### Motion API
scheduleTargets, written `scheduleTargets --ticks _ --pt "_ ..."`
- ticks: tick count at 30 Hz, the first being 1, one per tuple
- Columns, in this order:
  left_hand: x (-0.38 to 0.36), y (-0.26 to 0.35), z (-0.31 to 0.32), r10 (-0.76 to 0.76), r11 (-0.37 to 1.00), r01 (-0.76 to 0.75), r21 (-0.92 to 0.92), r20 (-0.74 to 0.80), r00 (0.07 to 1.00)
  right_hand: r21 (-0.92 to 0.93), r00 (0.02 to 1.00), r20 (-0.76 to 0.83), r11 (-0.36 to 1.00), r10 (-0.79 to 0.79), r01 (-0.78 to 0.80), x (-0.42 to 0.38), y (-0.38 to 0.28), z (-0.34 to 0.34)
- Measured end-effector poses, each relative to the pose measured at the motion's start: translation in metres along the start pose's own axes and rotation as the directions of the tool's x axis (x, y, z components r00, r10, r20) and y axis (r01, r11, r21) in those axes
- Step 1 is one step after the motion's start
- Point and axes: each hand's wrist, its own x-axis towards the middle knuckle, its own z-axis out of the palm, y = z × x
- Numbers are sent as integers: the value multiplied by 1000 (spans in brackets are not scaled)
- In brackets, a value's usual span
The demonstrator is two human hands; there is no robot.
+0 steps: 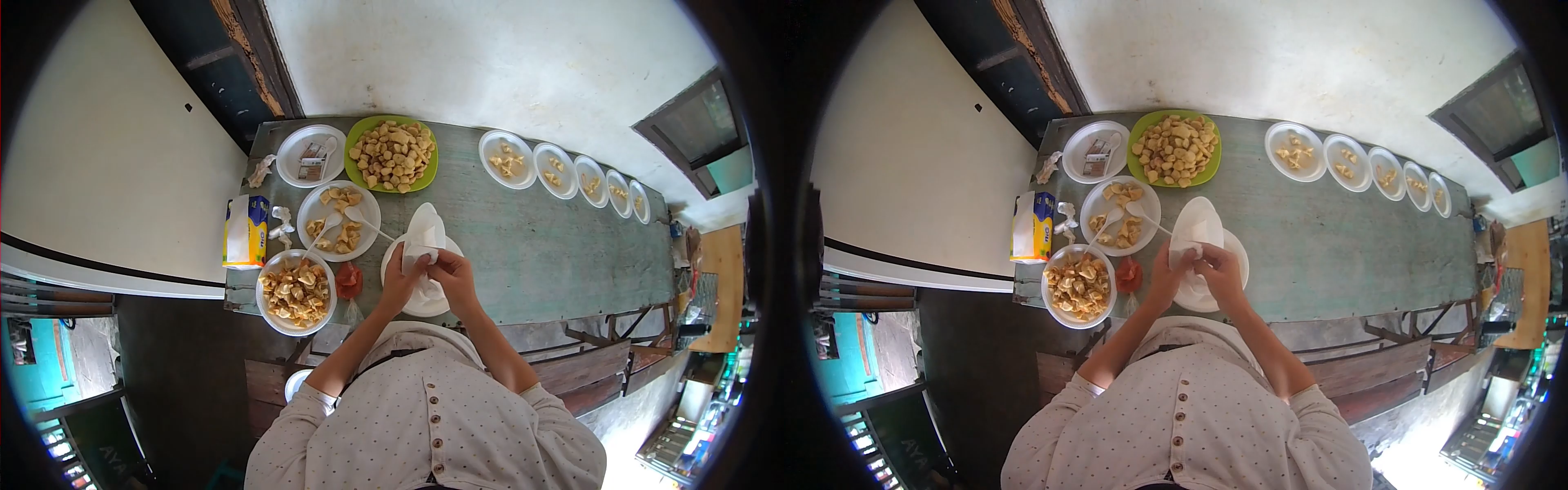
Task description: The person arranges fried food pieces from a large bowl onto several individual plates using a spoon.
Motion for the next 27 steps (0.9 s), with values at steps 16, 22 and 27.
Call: scheduleTargets --ticks 16,22,27 --pt "-1 -11 -7 -61 978 22 -207 -188 980 -610 820 150 601 -552 517 -19 11 33" --pt "-6 -1 -5 -65 998 60 -27 -262 963 -699 754 297 404 -586 590 -31 23 21" --pt "-5 -1 0 -125 971 69 -230 -238 963 -716 644 396 218 -655 663 -16 19 8"
